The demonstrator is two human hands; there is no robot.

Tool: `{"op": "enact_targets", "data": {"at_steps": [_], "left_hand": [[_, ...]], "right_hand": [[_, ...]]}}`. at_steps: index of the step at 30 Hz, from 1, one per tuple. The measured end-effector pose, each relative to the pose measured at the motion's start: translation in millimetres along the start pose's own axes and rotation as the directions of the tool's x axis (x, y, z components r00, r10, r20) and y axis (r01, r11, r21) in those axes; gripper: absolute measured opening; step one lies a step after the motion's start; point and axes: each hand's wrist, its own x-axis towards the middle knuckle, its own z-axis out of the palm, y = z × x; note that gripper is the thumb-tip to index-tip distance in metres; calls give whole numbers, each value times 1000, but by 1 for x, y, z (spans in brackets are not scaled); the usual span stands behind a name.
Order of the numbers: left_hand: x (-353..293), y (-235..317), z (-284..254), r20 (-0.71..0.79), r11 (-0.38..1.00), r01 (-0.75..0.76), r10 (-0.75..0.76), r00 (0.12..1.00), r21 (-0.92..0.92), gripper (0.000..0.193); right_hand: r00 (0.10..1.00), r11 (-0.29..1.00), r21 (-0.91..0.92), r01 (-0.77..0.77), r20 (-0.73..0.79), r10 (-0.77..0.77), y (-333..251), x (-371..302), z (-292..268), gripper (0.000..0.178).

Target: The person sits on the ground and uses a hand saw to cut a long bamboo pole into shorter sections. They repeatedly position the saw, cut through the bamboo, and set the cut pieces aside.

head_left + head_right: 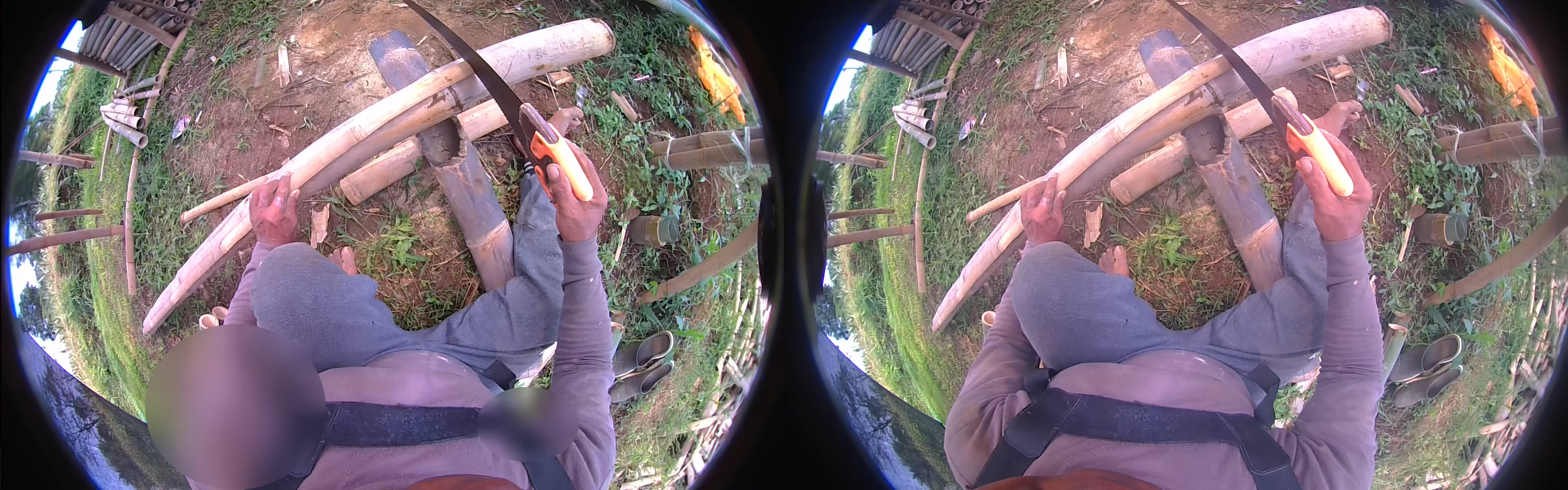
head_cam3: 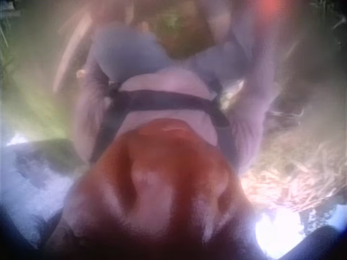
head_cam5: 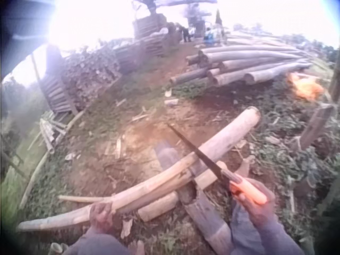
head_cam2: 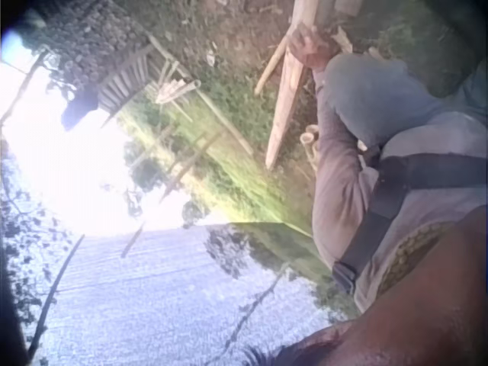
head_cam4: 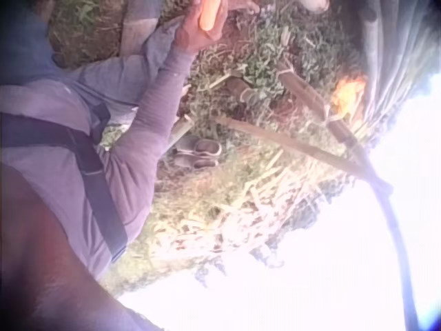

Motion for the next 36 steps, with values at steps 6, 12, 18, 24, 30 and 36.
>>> {"op": "enact_targets", "data": {"at_steps": [6, 12, 18, 24, 30, 36], "left_hand": [[-3, -2, -5, 18, 1000, 14, -14, 1000, -12, 55], [-2, 0, -5, 39, 1000, 6, -5, 999, -29, 52], [1, -8, -2, 7, 1000, -21, 21, 1000, 13, 52], [-8, -4, -4, 23, 1000, -3, 2, 1000, 22, 54], [-7, -5, -9, 0, 997, -2, 2, 1000, 79, 53], [-103, -7, -29, 252, 1000, 5, -10, 968, 19, 54]], "right_hand": [[999, 995, -93, 38, 11, -37, -3, -64, -47, 50], [1000, 1000, -9, -20, -18, 20, 9, -17, -6, 49], [999, 997, -59, 42, 3, -42, 12, 5, 14, 49], [996, 992, 96, -81, -27, 84, 7, -65, -38, 48], [999, 997, -50, 51, -15, -51, 13, 2, 10, 44], [999, 992, 126, 5, -52, 2, 40, 2, 17, 43]]}}
